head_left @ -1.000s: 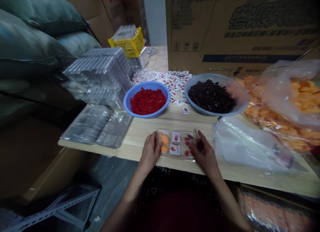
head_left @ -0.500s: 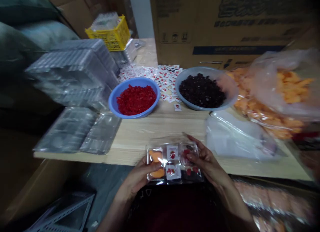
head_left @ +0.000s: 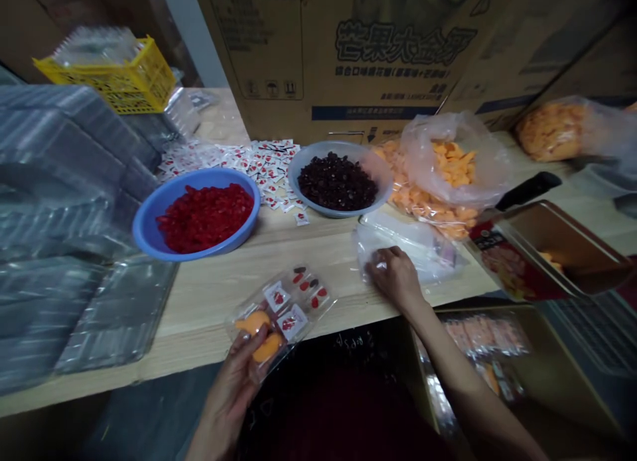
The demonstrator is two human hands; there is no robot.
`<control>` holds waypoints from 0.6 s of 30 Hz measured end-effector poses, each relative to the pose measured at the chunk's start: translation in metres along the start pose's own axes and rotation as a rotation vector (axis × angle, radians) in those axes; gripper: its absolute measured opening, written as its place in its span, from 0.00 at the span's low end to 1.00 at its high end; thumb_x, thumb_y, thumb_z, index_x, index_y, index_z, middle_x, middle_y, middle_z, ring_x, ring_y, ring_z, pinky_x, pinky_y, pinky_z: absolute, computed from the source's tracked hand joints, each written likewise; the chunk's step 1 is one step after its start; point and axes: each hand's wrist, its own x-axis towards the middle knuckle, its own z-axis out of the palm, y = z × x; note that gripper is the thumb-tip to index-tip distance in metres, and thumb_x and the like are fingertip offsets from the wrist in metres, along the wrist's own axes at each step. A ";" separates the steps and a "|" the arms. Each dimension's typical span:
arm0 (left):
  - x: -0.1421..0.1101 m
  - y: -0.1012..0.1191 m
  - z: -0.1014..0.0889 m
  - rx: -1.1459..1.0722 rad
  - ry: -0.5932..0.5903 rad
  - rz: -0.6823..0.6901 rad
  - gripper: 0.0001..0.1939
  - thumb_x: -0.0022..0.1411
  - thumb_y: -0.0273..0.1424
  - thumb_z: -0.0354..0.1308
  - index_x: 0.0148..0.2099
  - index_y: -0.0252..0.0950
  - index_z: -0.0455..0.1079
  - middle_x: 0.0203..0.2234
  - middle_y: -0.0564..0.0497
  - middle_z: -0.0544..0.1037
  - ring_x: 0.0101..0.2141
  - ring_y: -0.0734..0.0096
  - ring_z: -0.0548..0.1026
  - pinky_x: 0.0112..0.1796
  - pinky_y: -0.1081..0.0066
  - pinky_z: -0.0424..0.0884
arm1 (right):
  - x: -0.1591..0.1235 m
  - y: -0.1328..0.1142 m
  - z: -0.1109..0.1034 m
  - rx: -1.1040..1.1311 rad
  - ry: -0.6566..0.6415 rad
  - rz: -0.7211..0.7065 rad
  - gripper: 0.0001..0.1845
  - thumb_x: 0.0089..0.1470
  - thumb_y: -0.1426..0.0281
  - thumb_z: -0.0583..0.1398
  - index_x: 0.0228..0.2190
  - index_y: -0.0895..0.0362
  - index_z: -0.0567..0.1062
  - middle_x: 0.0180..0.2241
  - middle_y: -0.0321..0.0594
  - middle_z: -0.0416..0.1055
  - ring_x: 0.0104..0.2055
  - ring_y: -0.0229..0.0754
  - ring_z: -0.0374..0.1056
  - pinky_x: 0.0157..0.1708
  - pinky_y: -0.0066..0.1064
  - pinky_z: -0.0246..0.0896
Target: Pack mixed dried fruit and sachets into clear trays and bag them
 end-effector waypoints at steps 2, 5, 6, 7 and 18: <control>0.001 0.002 -0.003 -0.019 0.010 0.018 0.19 0.55 0.13 0.60 0.47 0.35 0.73 0.34 0.50 0.83 0.34 0.65 0.84 0.35 0.71 0.83 | 0.012 -0.003 0.001 -0.223 -0.086 0.008 0.09 0.56 0.69 0.61 0.38 0.59 0.79 0.42 0.53 0.73 0.44 0.52 0.70 0.39 0.37 0.67; 0.001 0.003 -0.008 -0.015 -0.035 0.043 0.19 0.56 0.13 0.60 0.48 0.35 0.73 0.37 0.49 0.83 0.35 0.63 0.84 0.36 0.69 0.83 | 0.026 -0.009 0.001 -0.270 -0.219 0.011 0.08 0.56 0.75 0.58 0.32 0.60 0.79 0.38 0.55 0.75 0.40 0.52 0.73 0.36 0.36 0.64; 0.001 0.003 -0.008 -0.012 -0.050 0.053 0.19 0.56 0.14 0.60 0.48 0.35 0.73 0.39 0.48 0.83 0.36 0.63 0.84 0.37 0.68 0.83 | 0.029 -0.008 -0.001 -0.249 -0.240 0.009 0.08 0.55 0.77 0.58 0.29 0.61 0.79 0.36 0.55 0.75 0.38 0.52 0.73 0.35 0.36 0.64; 0.000 0.004 -0.009 -0.010 -0.056 0.062 0.20 0.56 0.14 0.60 0.49 0.35 0.73 0.39 0.48 0.83 0.36 0.63 0.84 0.37 0.67 0.83 | 0.033 -0.007 -0.002 -0.223 -0.250 0.009 0.09 0.54 0.79 0.58 0.27 0.61 0.78 0.34 0.55 0.76 0.36 0.52 0.73 0.35 0.37 0.63; 0.002 0.005 0.034 0.007 -0.060 0.039 0.19 0.57 0.13 0.58 0.48 0.37 0.75 0.32 0.52 0.82 0.33 0.70 0.83 0.34 0.75 0.81 | 0.051 0.056 -0.006 0.450 -0.369 0.082 0.22 0.49 0.52 0.66 0.20 0.60 0.77 0.20 0.39 0.72 0.22 0.38 0.65 0.24 0.29 0.60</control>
